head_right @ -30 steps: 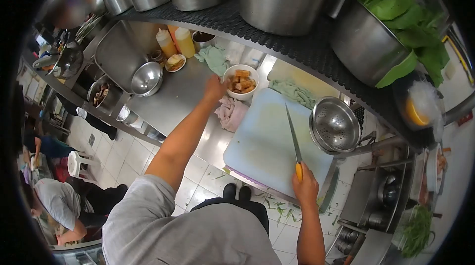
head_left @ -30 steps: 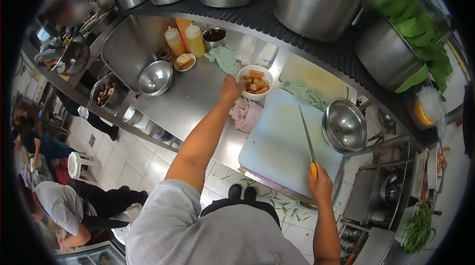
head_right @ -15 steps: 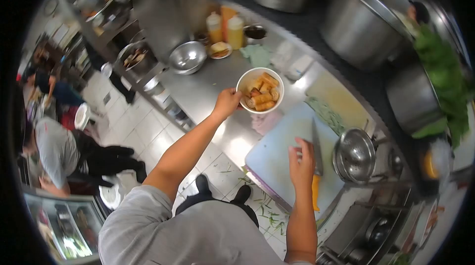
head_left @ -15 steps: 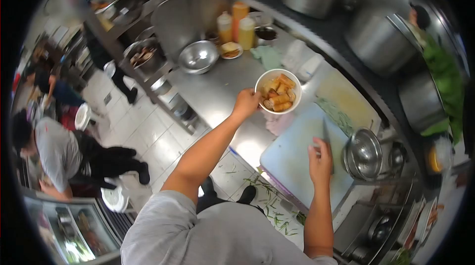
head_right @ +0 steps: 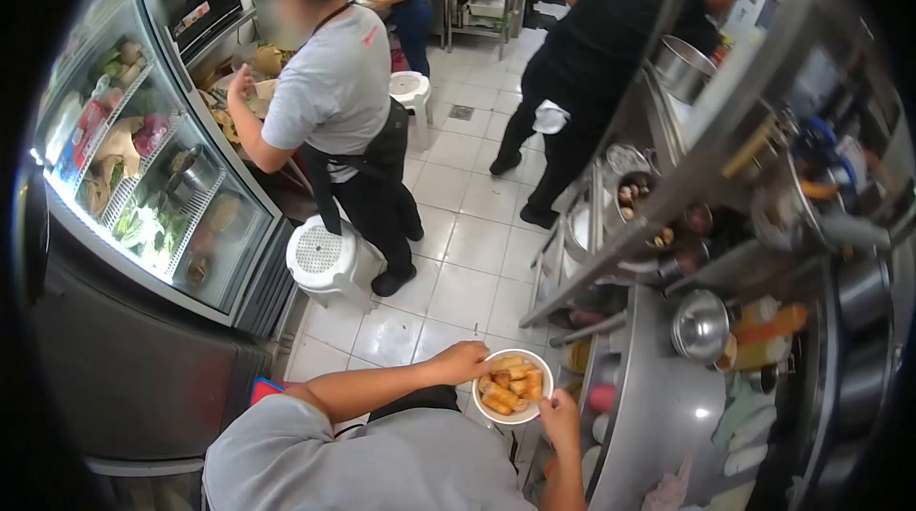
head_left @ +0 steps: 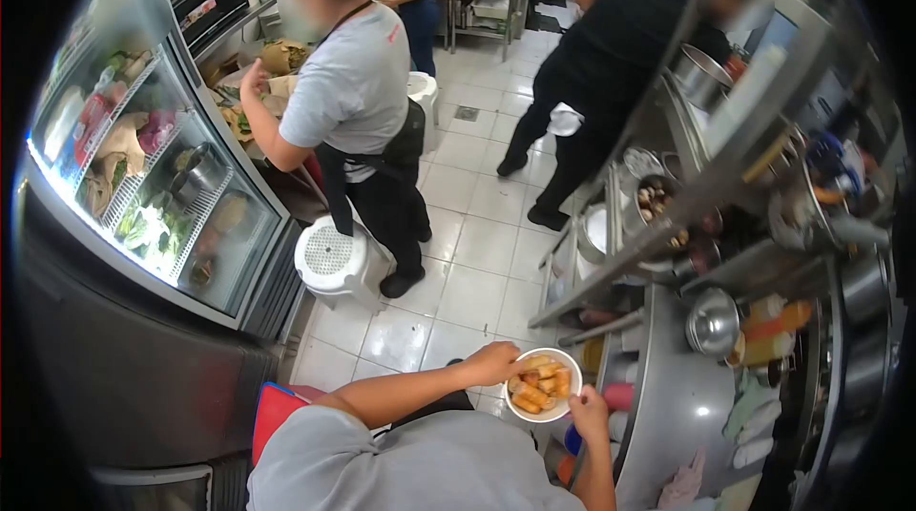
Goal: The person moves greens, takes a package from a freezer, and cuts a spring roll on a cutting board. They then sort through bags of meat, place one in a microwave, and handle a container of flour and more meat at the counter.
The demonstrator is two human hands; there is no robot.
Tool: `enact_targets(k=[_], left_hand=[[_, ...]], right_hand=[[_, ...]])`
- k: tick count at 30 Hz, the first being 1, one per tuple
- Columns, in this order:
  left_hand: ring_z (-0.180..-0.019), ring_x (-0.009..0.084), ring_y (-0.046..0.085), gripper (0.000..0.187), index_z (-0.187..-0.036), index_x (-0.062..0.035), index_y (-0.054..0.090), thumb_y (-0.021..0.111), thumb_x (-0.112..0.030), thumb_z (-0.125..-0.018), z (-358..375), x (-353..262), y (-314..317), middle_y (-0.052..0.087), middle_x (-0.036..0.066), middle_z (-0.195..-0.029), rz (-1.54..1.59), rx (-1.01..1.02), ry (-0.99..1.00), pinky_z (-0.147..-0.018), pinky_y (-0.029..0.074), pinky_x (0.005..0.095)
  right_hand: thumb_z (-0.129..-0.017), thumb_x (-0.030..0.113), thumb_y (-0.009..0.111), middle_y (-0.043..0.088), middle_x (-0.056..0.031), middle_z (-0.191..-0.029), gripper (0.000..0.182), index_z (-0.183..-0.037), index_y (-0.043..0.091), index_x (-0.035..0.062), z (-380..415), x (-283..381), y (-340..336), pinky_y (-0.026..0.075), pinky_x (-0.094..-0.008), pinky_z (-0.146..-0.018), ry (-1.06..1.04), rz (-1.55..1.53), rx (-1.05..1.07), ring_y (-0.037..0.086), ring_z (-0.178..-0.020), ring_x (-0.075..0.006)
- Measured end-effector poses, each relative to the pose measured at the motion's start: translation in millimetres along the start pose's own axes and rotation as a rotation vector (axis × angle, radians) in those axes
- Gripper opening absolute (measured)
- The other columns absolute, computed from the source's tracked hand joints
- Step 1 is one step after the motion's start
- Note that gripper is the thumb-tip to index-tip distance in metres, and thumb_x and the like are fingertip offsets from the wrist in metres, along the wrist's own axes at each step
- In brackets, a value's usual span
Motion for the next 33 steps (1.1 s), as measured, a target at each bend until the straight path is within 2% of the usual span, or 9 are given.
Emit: enact_targets(k=[1, 4, 7, 13, 24, 28, 30, 32, 33], left_hand=[[-0.081, 0.0362, 0.059, 0.03, -0.082, 0.0018, 0.061, 0.057, -0.028, -0.086, 2.4, 16.1, -19.7, 0.06, 0.02, -0.086, 0.001, -0.008, -0.112, -0.073, 0.047, 0.0404], [-0.085, 0.0335, 0.06, 0.032, -0.087, 0.0007, 0.061, 0.058, -0.031, -0.087, 7.0, 69.1, -67.8, 0.061, 0.018, -0.091, 0.169, -0.131, -0.108, -0.076, 0.048, 0.0385], [-0.087, 0.0309, 0.062, 0.034, -0.092, -0.0006, 0.062, 0.06, -0.034, -0.086, 17.0, 104.2, -124.0, 0.062, 0.017, -0.095, 0.065, -0.275, -0.192, -0.077, 0.049, 0.0368], [-0.081, 0.0297, 0.062, 0.034, -0.084, 0.0009, 0.062, 0.061, -0.033, -0.084, 21.1, 178.1, -192.3, 0.061, 0.018, -0.092, -0.016, -0.383, -0.5, -0.074, 0.048, 0.0387], [-0.08, 0.0285, 0.063, 0.03, -0.086, -0.002, 0.064, 0.061, -0.032, -0.084, -142.0, 239.9, -310.3, 0.063, 0.015, -0.089, 0.015, -0.48, -0.546, -0.072, 0.049, 0.037], [-0.083, 0.0272, 0.064, 0.026, -0.088, -0.0042, 0.065, 0.062, -0.03, -0.084, -146.3, 296.4, -320.1, 0.064, 0.014, -0.091, 0.224, -0.552, -0.703, -0.073, 0.049, 0.0358], [-0.082, 0.0271, 0.064, 0.025, -0.092, -0.0063, 0.064, 0.06, -0.03, -0.084, -121.5, 341.3, -302.6, 0.064, 0.016, -0.093, 0.342, -0.534, -1.02, -0.073, 0.049, 0.0351], [-0.08, 0.0255, 0.065, 0.025, -0.093, -0.0073, 0.06, 0.055, -0.031, -0.085, -70.2, 417.1, -236.7, 0.064, 0.013, -0.09, 0.041, -0.431, -0.812, -0.071, 0.05, 0.0369], [-0.08, 0.0245, 0.065, 0.025, -0.092, -0.0077, 0.059, 0.054, -0.031, -0.086, -62.6, 403.2, -227.5, 0.064, 0.01, -0.087, 0.511, -0.492, -1.099, -0.069, 0.05, 0.0385]], right_hand=[[-0.081, 0.01, 0.058, 0.058, -0.0084, -0.069, 0.014, -0.074, 0.051, -0.0003, -20.3, 12.5, 15.9, 0.054, -0.0306, -0.049, 0.005, -0.036, 0.058, 0.061, -0.059, -0.0151], [-0.08, 0.009, 0.057, 0.058, -0.0087, -0.069, 0.014, -0.074, 0.051, -0.0013, -85.2, 38.6, 55.3, 0.055, -0.0313, -0.05, 0.015, -0.088, 0.145, 0.061, -0.058, -0.0162], [-0.079, 0.009, 0.056, 0.057, -0.0089, -0.068, 0.014, -0.072, 0.051, -0.0015, -143.0, 67.8, 82.3, 0.055, -0.0313, -0.049, 0.026, -0.106, 0.19, 0.061, -0.057, -0.0166], [-0.078, 0.009, 0.056, 0.054, -0.0081, -0.062, 0.016, -0.068, 0.049, -0.002, -293.2, 110.4, 113.7, 0.053, -0.031, -0.046, -0.017, -0.062, 0.16, 0.06, -0.053, -0.0169], [-0.078, 0.009, 0.06, 0.059, -0.0131, -0.062, 0.018, -0.067, 0.049, -0.0012, -606.4, 257.4, 206.4, 0.054, -0.0312, -0.044, -0.158, -0.01, 0.289, 0.064, -0.053, -0.0198], [-0.078, 0.009, 0.059, 0.059, -0.0146, -0.063, 0.02, -0.066, 0.047, -0.0016, -677.7, 317.4, 242.7, 0.055, -0.0325, -0.045, -0.132, -0.042, 0.369, 0.064, -0.054, -0.0208], [-0.078, 0.011, 0.058, 0.06, -0.0149, -0.064, 0.021, -0.066, 0.047, -0.0012, -714.3, 344.2, 265.7, 0.055, -0.0326, -0.045, -0.145, -0.09, 0.356, 0.065, -0.056, -0.0217], [-0.079, 0.011, 0.058, 0.06, -0.0155, -0.064, 0.021, -0.065, 0.047, -0.0013, -744.4, 373.9, 287.5, 0.055, -0.0326, -0.045, -0.143, -0.097, 0.364, 0.066, -0.057, -0.0227], [-0.079, 0.011, 0.057, 0.06, -0.0161, -0.064, 0.022, -0.064, 0.046, -0.0013, -757.9, 385.8, 298.5, 0.056, -0.0325, -0.046, -0.13, -0.106, 0.362, 0.066, -0.058, -0.0238]])
Point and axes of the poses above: each hand's wrist, its own z-axis away from the middle knuckle, its own y-axis out of the palm, x = y × z, the point moved 3 cm from there along -z, towards the middle knuckle
